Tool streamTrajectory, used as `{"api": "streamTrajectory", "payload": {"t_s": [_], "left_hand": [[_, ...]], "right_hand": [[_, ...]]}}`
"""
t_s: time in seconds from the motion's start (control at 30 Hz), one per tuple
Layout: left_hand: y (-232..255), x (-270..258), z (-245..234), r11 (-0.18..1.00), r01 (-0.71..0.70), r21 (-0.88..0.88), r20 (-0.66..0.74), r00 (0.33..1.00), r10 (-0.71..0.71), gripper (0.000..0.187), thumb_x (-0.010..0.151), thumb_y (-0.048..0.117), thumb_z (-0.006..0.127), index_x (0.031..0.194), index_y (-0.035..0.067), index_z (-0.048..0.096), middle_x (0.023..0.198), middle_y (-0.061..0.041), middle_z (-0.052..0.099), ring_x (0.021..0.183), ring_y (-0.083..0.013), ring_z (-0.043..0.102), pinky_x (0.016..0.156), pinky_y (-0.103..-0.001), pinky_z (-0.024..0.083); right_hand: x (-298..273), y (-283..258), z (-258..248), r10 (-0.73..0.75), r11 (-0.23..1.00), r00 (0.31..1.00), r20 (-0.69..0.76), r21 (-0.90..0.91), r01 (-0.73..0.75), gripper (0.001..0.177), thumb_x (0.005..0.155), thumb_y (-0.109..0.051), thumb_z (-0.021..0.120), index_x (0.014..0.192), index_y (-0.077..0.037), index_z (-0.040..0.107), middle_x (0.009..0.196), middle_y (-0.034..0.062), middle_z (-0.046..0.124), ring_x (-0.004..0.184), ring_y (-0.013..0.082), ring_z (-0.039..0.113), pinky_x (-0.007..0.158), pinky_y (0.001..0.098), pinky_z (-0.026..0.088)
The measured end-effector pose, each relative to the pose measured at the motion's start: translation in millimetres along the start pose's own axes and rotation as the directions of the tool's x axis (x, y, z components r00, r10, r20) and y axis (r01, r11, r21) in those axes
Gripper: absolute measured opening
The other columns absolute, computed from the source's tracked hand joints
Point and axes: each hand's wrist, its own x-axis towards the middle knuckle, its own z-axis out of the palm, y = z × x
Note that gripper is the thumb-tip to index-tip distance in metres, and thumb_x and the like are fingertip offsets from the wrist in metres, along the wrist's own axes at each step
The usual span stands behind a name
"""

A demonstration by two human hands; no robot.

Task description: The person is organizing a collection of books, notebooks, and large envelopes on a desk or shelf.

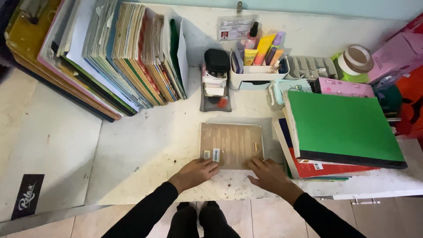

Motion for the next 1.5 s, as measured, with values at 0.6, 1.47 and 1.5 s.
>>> {"api": "streamTrajectory", "payload": {"t_s": [0.6,1.47,1.5], "left_hand": [[-45.6,-4.6,-28.6,0.987,0.102,-0.124,-0.206,0.970,-0.126,0.036,0.083,0.022,0.069,0.112,0.001,0.067,0.123,-0.013,0.064,0.111,-0.0309,0.064,0.089,-0.041,0.056],[-168.0,-45.7,-84.3,0.886,0.452,-0.107,-0.375,0.807,-0.457,0.005,0.083,0.005,0.066,0.086,0.006,0.062,0.090,-0.006,0.061,0.090,-0.0222,0.064,0.077,-0.037,0.055],[-168.2,-44.9,-85.1,0.883,0.457,-0.107,-0.381,0.801,-0.461,0.004,0.084,0.005,0.066,0.085,0.006,0.062,0.090,-0.006,0.061,0.090,-0.0219,0.064,0.077,-0.037,0.055]], "right_hand": [[80.3,14.9,-44.6,-0.025,0.997,0.996,-0.090,0.074,0.031,0.031,0.089,-0.035,0.067,0.108,-0.011,0.065,0.114,0.0073,0.064,0.102,0.0293,0.067,0.086,0.0448,0.055],[343.7,14.0,-197.9,-0.504,0.743,0.707,-0.496,-0.666,0.062,0.039,0.089,-0.019,0.061,0.127,-0.011,0.067,0.144,0.0022,0.056,0.130,0.0148,0.054,0.105,0.0391,0.046],[344.3,16.5,-198.1,-0.483,0.743,0.715,-0.505,-0.669,0.029,0.035,0.089,-0.021,0.061,0.121,-0.009,0.071,0.137,0.0025,0.060,0.128,0.0139,0.055,0.104,0.0405,0.046]]}}
